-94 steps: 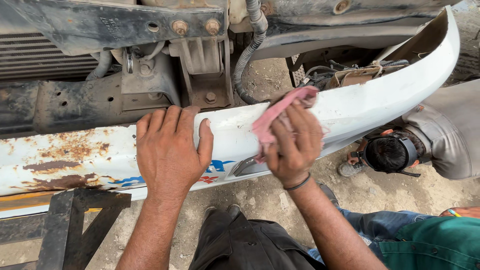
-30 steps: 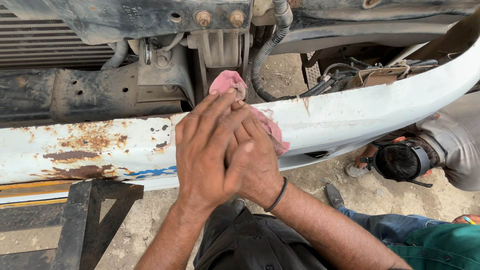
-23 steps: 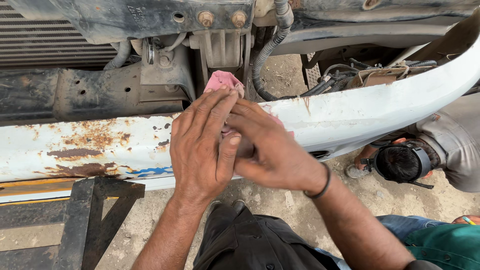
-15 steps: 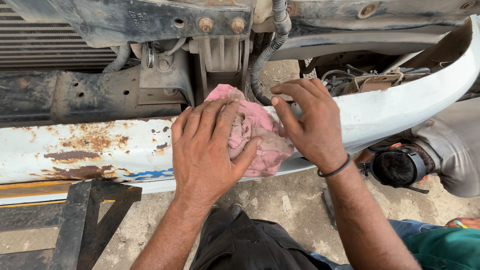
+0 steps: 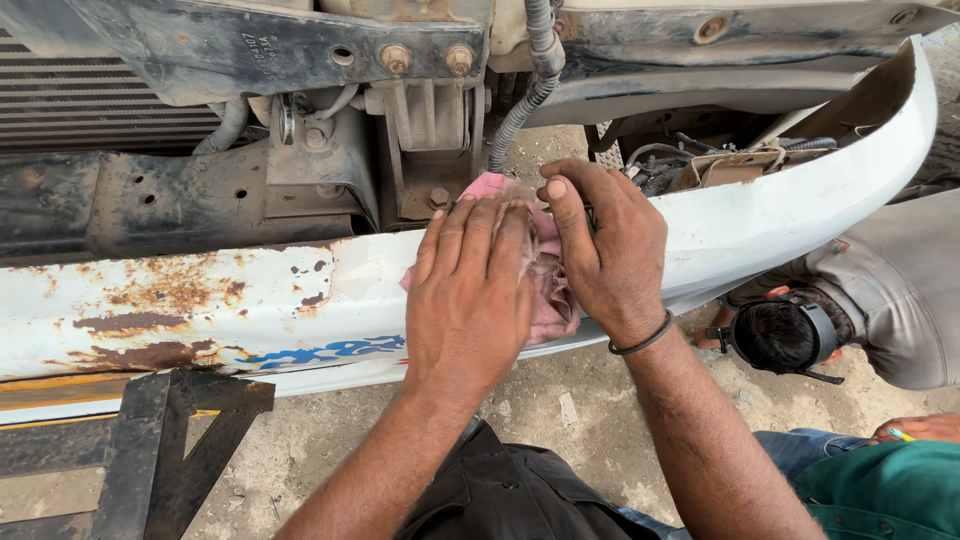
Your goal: The person cleans the white front bumper of a vehicle using a pink cloth.
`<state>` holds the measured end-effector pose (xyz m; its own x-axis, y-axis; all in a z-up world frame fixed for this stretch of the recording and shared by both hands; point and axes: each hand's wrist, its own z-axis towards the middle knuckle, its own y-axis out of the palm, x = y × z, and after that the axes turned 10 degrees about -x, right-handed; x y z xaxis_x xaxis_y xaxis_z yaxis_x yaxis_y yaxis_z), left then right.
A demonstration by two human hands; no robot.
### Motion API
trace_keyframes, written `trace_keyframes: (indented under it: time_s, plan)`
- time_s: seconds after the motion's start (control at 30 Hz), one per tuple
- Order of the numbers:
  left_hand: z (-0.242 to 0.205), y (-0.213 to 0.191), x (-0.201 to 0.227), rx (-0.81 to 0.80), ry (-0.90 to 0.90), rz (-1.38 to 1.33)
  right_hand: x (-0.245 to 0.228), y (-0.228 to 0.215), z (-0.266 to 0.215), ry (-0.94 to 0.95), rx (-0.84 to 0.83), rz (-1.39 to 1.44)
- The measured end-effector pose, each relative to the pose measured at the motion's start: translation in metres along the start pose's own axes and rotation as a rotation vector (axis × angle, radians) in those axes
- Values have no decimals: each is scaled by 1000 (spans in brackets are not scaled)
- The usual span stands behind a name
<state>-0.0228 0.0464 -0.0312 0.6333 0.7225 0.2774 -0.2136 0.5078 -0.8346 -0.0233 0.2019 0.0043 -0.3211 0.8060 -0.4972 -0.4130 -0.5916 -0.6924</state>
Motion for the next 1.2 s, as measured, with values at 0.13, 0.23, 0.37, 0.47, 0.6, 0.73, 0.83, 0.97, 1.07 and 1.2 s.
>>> trace_keyframes:
  time_s: [0.13,0.23,0.37,0.47,0.6,0.73,0.83,0.97,1.07,1.2]
  plan:
    - [-19,-14,-39,23,-78,101,5,2,1,21,-27,-17]
    - [-41,-39,-77,41,-187,205,8,6,-1,7,-40,-92]
    - [-58,-56,-95,144,-276,213,9,8,-2,-69,-16,-126]
    - [-53,-42,-92,235,-362,212,8,8,-1,-77,-12,-143]
    - [-35,-23,-80,211,-325,261,5,5,1,-73,-33,-122]
    - [-11,-3,-37,126,-142,180,5,1,-1,-101,-28,-29]
    - [10,5,-6,54,-45,148,5,-4,-5,-130,-6,-7]
    - [31,9,21,-34,18,32,8,-6,-9,-229,70,27]
    - [33,2,22,-50,40,-184,11,-7,-12,-289,109,81]
    - [31,-13,17,-10,-14,-494,2,8,-13,-368,136,216]
